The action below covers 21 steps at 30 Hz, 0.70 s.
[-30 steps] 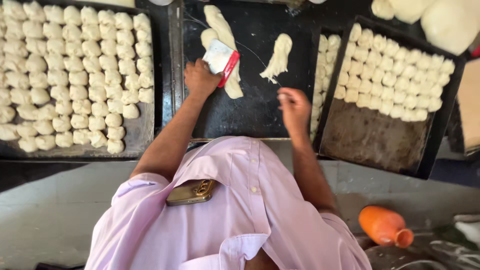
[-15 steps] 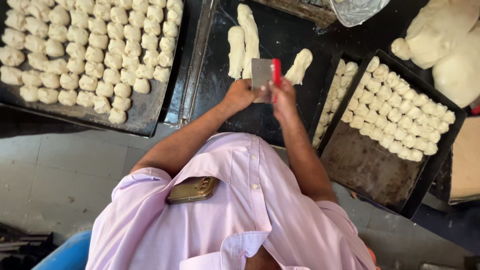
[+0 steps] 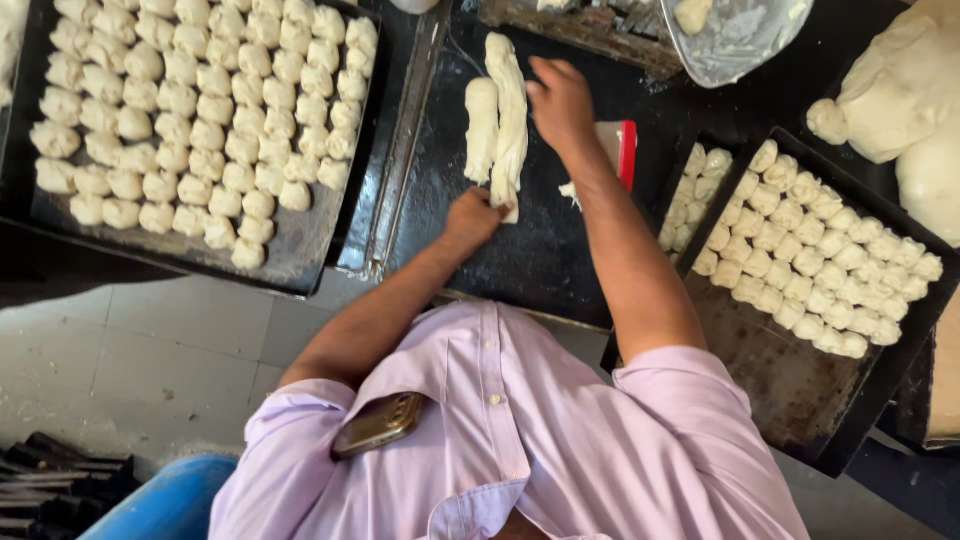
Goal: The person shapes dough into small rounds by hand and using a bench scraper, placing the pieces onto metal baking trays.
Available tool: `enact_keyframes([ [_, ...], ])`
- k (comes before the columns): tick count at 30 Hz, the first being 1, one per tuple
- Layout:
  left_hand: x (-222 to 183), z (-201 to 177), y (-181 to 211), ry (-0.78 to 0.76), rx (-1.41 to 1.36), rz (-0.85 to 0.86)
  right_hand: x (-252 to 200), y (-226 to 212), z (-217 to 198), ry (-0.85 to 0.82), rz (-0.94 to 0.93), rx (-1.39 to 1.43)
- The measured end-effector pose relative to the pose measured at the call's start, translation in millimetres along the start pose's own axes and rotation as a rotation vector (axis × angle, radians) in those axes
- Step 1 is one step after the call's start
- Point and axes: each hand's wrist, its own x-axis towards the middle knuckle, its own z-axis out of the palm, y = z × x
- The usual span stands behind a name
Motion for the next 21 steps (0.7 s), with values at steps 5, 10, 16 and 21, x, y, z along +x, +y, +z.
enact_keyframes([
  [5, -3.6, -5.7, 19.5, 0.09, 0.162, 0.093, 59.9, 6.5, 67.9, 0.016, 0.014, -0.292],
  [10, -0.8, -27.6, 25.0, 0.007, 0.146, 0.119, 41.0, 1.7, 84.2, 0.113, 0.108, -0.198],
  [16, 8.6, -17.6, 10.5, -0.14, -0.292, 0.237, -22.2, -26.7, 8.7, 0.392, 0.332, 0.454],
  [21, -4.3, -48.4, 12.0, -0.316, -0.767, 0.366, -95.5, -80.2, -105.6, 0.428, 0.293, 0.95],
])
